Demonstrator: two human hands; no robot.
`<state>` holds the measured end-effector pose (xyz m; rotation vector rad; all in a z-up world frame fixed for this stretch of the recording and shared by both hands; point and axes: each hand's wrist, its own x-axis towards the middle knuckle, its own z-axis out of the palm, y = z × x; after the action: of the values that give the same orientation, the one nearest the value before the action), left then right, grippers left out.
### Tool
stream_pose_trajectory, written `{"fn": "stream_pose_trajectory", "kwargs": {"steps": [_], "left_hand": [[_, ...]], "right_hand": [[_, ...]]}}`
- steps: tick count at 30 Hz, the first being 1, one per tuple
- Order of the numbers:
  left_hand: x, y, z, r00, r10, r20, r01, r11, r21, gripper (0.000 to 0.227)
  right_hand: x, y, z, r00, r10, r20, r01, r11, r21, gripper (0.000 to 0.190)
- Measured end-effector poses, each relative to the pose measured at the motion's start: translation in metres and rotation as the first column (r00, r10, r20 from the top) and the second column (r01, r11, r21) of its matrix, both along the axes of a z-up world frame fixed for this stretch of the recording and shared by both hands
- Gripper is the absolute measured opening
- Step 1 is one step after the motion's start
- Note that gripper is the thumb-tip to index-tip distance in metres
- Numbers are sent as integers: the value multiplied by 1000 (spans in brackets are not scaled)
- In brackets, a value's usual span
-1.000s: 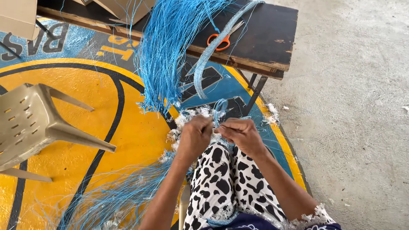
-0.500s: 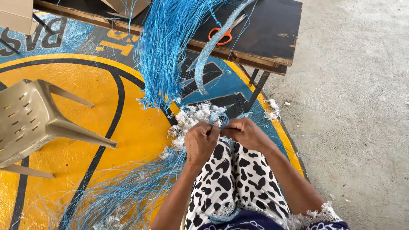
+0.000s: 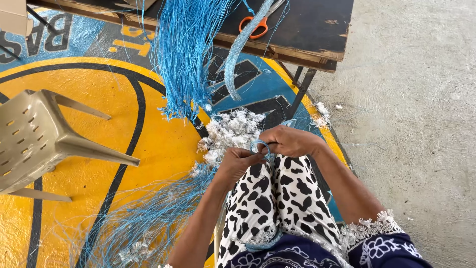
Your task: The recorder is weaving or assembling blue plastic fibers around white stuffing material.
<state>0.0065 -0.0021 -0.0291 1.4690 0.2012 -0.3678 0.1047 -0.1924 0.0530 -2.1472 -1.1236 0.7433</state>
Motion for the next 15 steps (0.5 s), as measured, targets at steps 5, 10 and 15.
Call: {"fn": "stream_pose_trajectory", "kwargs": {"steps": [5, 10, 15], "left_hand": [[6, -13, -22, 970, 207, 125, -207, 978, -19, 12], [10, -23, 5, 917, 365, 159, -398, 847, 353, 27], [7, -43, 15, 695, 395, 601, -675, 646, 357, 22]], "right_hand": [[-5, 0, -5, 956, -292, 30, 286, 951, 120, 15], [-57, 8, -15, 803, -544, 242, 369, 774, 515, 13], [-68, 23, -34, 642, -685, 344, 415, 688, 596, 24]]}}
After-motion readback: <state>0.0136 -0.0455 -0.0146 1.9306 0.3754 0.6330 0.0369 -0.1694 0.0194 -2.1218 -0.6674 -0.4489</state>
